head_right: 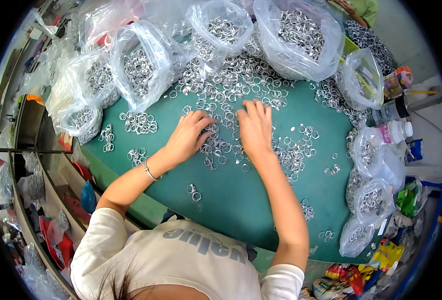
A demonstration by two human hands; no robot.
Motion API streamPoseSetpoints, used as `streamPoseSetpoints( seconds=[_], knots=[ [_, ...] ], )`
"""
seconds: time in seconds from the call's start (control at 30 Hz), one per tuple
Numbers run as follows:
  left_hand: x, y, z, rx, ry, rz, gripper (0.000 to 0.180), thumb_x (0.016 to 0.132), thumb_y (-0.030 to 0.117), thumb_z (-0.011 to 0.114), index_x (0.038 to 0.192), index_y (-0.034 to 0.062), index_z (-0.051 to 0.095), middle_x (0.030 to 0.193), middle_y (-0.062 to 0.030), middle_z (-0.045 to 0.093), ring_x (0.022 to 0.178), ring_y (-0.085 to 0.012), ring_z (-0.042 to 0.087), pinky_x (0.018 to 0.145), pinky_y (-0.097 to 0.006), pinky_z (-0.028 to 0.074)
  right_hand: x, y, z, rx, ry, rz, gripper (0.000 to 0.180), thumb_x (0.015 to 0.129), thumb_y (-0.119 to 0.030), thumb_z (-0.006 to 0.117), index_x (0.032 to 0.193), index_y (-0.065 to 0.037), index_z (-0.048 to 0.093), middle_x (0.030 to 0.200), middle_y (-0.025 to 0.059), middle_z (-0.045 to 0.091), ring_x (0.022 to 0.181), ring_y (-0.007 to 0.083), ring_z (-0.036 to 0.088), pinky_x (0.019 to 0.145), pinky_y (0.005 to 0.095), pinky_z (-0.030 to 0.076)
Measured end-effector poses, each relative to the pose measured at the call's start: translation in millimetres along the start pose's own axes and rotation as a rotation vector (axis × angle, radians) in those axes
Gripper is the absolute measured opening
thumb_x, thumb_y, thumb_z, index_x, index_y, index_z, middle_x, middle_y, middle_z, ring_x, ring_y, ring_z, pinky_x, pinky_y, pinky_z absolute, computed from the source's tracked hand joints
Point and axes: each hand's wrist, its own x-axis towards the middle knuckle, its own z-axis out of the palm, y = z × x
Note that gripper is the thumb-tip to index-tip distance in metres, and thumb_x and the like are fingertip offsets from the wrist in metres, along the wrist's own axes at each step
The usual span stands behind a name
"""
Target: The person sorts and organizes small metal rings on a green work surface by hand, pulling them from piles and grouping them together.
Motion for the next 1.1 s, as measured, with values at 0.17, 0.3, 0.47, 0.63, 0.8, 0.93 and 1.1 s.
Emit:
streamPoseSetpoints(
  seconds=[0.17, 0.3, 0.47, 0.63, 0.8, 0.93, 1.1],
  knots=[
    [-3.6, -4.1, -8.0, -0.064, 0.156, 0.014, 0.032, 0.078, 0.002, 0.064, 0.110, 0.0035, 0.057, 0.108, -0.0115, 0.054, 0.103, -0.0307, 0.051, 0.089, -0.039, 0.041, -40.9, -8.2, -39.9, 0.679, -0.099, 0.294, 0.013, 0.075, 0.001, 0.066, 0.088, 0.001, 0.061, 0.095, 0.0098, 0.063, 0.088, 0.0251, 0.060, 0.079, 0.0337, 0.045],
    [-22.3, 22.5, -6.1, -0.311, -0.001, 0.071, 0.031, 0.082, 0.005, 0.064, 0.112, 0.0032, 0.057, 0.103, -0.0126, 0.057, 0.092, -0.0283, 0.058, 0.080, -0.037, 0.047, -75.1, -50.3, -71.4, 0.839, -0.397, 0.462, 0.028, 0.073, 0.001, 0.070, 0.098, 0.000, 0.058, 0.096, 0.0099, 0.062, 0.085, 0.0267, 0.060, 0.071, 0.0361, 0.047],
    [-48.7, 52.1, -1.0, -1.093, -0.510, -0.410, 0.030, 0.087, 0.004, 0.059, 0.116, 0.0004, 0.056, 0.095, -0.0132, 0.061, 0.081, -0.0222, 0.061, 0.070, -0.032, 0.050, -89.9, -68.3, -66.2, 0.681, -0.196, 0.184, 0.038, 0.070, -0.006, 0.075, 0.104, -0.002, 0.058, 0.098, 0.0121, 0.061, 0.091, 0.0313, 0.057, 0.075, 0.0406, 0.046],
    [-72.2, 45.0, 18.5, -0.531, -0.267, 0.050, 0.025, 0.086, -0.003, 0.054, 0.110, 0.0000, 0.058, 0.091, -0.0129, 0.058, 0.077, -0.0264, 0.060, 0.068, -0.035, 0.050, -74.7, -32.5, -73.1, 0.332, -0.209, 0.265, 0.038, 0.075, -0.011, 0.072, 0.109, -0.002, 0.058, 0.112, 0.0157, 0.056, 0.108, 0.0335, 0.051, 0.091, 0.0420, 0.040],
    [-72.0, 60.3, 35.7, -0.380, -0.350, 0.137, 0.021, 0.085, 0.001, 0.054, 0.105, -0.0010, 0.058, 0.100, -0.0144, 0.054, 0.081, -0.0332, 0.060, 0.069, -0.041, 0.050, -78.0, -25.0, -45.5, -0.046, -0.287, 0.204, 0.054, 0.080, -0.022, 0.069, 0.129, -0.008, 0.050, 0.138, 0.0150, 0.038, 0.128, 0.0372, 0.034, 0.101, 0.0562, 0.027],
    [-70.6, 62.3, 32.6, -0.298, -0.418, 0.121, 0.024, 0.086, 0.006, 0.057, 0.110, 0.0029, 0.056, 0.107, -0.0119, 0.052, 0.081, -0.0320, 0.061, 0.069, -0.041, 0.051, -93.9, -21.8, -68.0, 0.092, -0.305, 0.091, 0.039, 0.080, -0.016, 0.067, 0.118, -0.008, 0.059, 0.128, 0.0121, 0.050, 0.123, 0.0316, 0.042, 0.101, 0.0521, 0.030],
    [-47.8, 71.8, 23.4, -0.221, -0.327, 0.168, 0.029, 0.085, 0.008, 0.059, 0.113, 0.0044, 0.055, 0.109, -0.0108, 0.051, 0.084, -0.0322, 0.061, 0.071, -0.041, 0.051, -56.8, 23.5, -52.0, 0.281, 0.016, 0.318, 0.021, 0.078, -0.008, 0.067, 0.098, -0.003, 0.065, 0.099, 0.0090, 0.061, 0.094, 0.0290, 0.053, 0.085, 0.0392, 0.038]
  ],
)
